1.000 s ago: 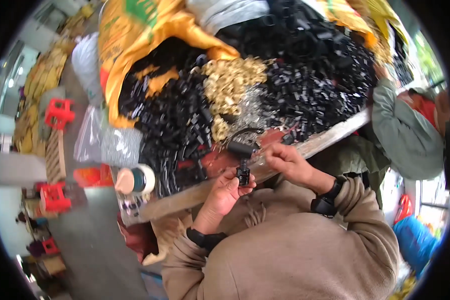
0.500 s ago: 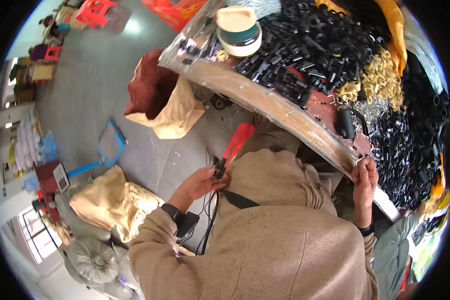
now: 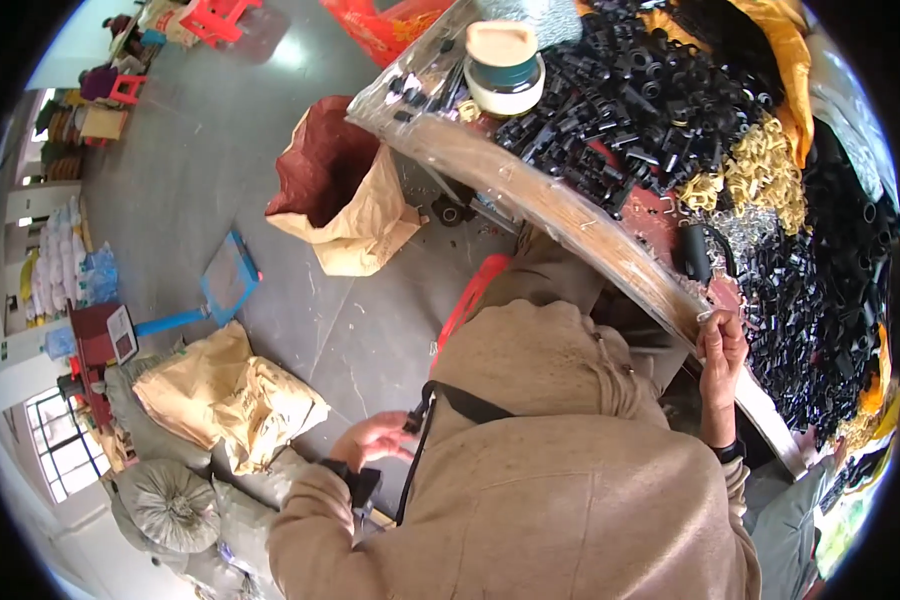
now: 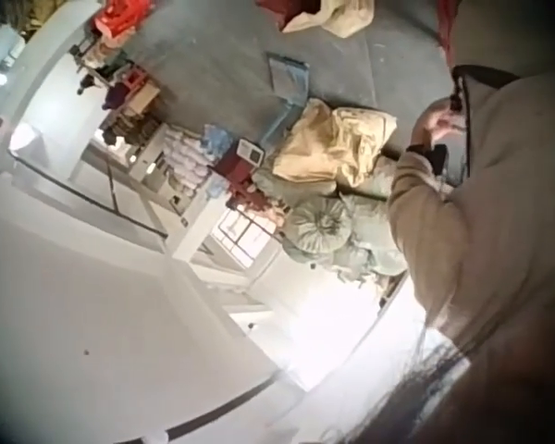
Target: The person picks up a black plastic component and a beige plastic clip, fits the clip into the component, and then inserts a small metal ring into the assembly. This process is repeated multiple times, and each completed unit is placed onto the table.
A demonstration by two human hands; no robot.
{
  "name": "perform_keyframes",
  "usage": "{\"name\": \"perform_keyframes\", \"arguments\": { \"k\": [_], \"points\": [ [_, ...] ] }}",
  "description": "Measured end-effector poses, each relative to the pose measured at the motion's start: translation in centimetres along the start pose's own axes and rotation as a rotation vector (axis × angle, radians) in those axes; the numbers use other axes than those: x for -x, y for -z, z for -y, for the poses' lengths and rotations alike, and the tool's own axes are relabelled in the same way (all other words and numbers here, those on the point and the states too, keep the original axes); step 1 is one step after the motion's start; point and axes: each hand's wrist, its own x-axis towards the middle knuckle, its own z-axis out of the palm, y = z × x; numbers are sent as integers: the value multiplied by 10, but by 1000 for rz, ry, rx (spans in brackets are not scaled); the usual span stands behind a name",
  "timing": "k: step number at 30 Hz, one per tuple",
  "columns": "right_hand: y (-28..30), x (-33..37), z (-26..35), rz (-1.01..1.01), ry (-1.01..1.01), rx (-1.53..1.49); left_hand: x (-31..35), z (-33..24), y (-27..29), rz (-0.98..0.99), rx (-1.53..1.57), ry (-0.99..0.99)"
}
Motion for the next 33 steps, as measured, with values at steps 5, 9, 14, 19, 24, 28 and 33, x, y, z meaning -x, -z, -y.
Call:
{"name": "perform_keyframes", "arguments": {
  "k": [5,9,14,19,24,28,33],
  "points": [
    [-8,-9,-1,-74,11,-72,13,0,26,-19,35,-76],
    [-12,-8,-8,-126,64,5,9,-67,6,93,-7,-294],
    [-12,-5,-2,-190,5,-31,-44,-175,-77,350,-156,-315],
    [-20,-4,9,-203,15,-11,-116,-210,-229,686,-437,-99],
    [-26,-11,39,-183,2,-166,-159,-183,-326,767,-484,-65],
    [-21,-10,52,-191,-2,-283,-159,-169,-359,772,-524,-68],
    [-16,-8,57,-201,35,-298,-163,-163,-365,717,-589,-48]
  ]
}}
